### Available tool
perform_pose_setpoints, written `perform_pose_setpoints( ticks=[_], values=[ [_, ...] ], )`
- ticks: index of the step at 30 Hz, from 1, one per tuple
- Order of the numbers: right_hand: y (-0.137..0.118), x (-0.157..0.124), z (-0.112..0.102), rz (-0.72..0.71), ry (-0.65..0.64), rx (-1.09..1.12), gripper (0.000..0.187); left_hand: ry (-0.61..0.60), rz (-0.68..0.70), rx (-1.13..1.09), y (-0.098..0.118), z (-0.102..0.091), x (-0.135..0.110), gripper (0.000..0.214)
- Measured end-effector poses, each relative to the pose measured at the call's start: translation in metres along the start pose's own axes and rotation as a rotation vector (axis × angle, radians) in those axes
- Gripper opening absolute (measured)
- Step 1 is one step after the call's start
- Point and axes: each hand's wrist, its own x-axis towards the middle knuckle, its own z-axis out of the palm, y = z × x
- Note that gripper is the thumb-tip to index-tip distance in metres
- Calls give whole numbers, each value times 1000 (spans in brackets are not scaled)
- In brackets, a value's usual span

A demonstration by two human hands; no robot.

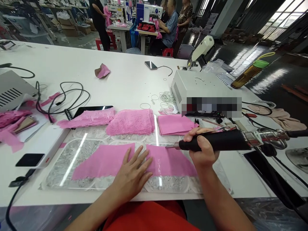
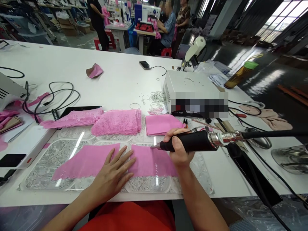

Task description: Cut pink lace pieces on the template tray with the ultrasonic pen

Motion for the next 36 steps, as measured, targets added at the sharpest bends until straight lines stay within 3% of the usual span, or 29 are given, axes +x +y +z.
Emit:
perform_pose_setpoints(
  ticks=[6, 11, 17, 29, 36],
  values=[
    [-6, 6, -6, -10, 45, 4, 8, -28, 33, 50, -3, -2, 0, 33],
    [-16, 14, -22, -114, 122, -69, 6, -26, 47, 64, -3, -2, 0, 33],
    [-14, 10, -31, -85, 113, -64, 8, -22, 41, 55, -3, -1, 0, 34],
    [-9, 12, -29, -108, 94, -88, 4, -32, 54, 73, -6, -1, 0, 36],
    [-25, 12, -43, -39, 181, -43, 9, -16, 85, 84, -8, -1, 1, 36]
  ],
)
